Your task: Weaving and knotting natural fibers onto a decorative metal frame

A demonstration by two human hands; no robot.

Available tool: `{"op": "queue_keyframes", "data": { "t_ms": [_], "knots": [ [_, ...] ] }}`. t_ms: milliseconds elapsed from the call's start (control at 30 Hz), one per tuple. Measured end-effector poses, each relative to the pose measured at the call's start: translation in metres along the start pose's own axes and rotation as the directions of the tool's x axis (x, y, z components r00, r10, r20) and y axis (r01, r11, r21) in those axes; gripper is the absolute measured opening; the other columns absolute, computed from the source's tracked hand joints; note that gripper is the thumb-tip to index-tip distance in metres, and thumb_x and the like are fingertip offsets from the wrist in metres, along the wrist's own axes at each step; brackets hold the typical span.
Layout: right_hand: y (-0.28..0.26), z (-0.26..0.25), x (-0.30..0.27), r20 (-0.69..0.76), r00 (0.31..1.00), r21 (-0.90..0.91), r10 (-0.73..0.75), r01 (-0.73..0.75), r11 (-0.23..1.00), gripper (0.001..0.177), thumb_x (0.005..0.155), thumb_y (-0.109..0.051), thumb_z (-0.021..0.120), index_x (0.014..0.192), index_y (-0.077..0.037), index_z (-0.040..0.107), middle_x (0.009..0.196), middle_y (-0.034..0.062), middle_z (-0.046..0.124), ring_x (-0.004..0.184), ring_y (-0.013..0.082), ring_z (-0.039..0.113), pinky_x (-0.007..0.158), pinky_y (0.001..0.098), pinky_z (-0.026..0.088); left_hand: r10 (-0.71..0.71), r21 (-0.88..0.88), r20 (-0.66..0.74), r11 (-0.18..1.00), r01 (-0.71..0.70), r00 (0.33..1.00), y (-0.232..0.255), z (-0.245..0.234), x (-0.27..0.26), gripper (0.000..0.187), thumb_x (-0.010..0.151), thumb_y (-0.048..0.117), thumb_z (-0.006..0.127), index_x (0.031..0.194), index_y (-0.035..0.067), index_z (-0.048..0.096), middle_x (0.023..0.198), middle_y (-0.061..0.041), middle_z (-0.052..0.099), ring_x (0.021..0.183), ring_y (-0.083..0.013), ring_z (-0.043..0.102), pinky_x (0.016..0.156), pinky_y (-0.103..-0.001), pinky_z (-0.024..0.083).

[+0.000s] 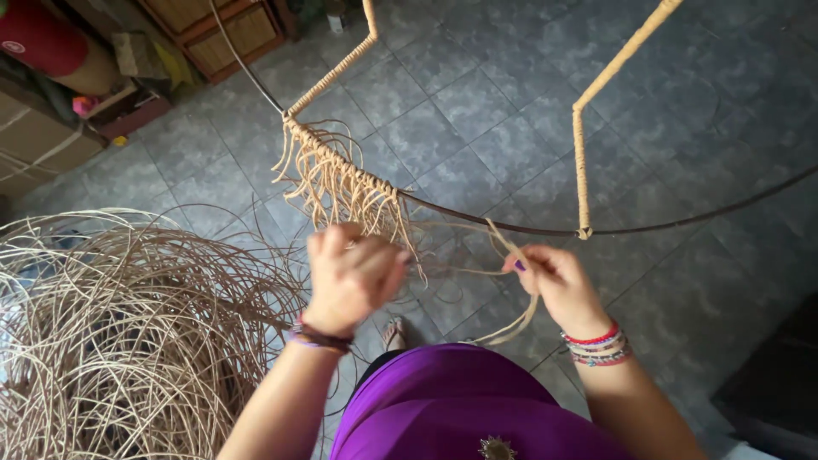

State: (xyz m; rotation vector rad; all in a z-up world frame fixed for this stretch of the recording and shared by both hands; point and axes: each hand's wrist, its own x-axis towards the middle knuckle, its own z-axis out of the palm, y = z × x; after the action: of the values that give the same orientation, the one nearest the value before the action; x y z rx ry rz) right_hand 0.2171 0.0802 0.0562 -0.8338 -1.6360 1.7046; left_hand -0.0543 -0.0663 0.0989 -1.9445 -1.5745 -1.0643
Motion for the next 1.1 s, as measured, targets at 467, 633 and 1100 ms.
{"op": "queue_keyframes", "data": {
  "t_ms": [467,633,1100],
  "knots": [
    [0.013,-0.005,0.01,-0.045,0.999,0.181,0.008,0.0,0.983,0.02,0.099,-0.006,0.059,0.095,0.012,0.066,0.055,-0.0009,0.032,0.049,0.0046,0.025,0.045,0.0215,0.022,-0.599,0.501,0.526,0.792,0.349,0.604,0.03,-0.034,0.044,0.07,0.067,0.044,0.092,0.125,0.017,0.064,0.118,-0.006,0.073,0.133,-0.0327,0.047,0.108,-0.059,0.019],
    [0.009,-0.008,0.011,-0.036,0.999,0.144,-0.002,0.008,0.99,0.022,0.101,-0.011,0.06,0.096,0.009,0.067,0.059,-0.0019,0.034,0.052,0.0021,0.032,0.046,0.0195,0.021,-0.09,0.118,0.299,0.991,0.057,0.95,0.019,0.051,0.057,0.04,0.085,0.033,0.079,0.122,0.021,0.067,0.123,-0.002,0.067,0.13,-0.0284,0.053,0.112,-0.055,0.033],
    [-0.002,0.001,0.007,-0.09,0.996,0.239,-0.006,0.028,0.971,0.024,0.103,-0.01,0.055,0.094,0.011,0.062,0.059,-0.0059,0.027,0.053,0.0008,0.025,0.048,0.0185,0.024,0.035,-0.248,0.018,0.968,-0.029,0.999,0.012,0.104,0.051,0.014,0.102,0.013,0.059,0.104,0.01,0.072,0.093,-0.007,0.073,0.097,-0.0257,0.074,0.087,-0.039,0.057]
  ]
}}
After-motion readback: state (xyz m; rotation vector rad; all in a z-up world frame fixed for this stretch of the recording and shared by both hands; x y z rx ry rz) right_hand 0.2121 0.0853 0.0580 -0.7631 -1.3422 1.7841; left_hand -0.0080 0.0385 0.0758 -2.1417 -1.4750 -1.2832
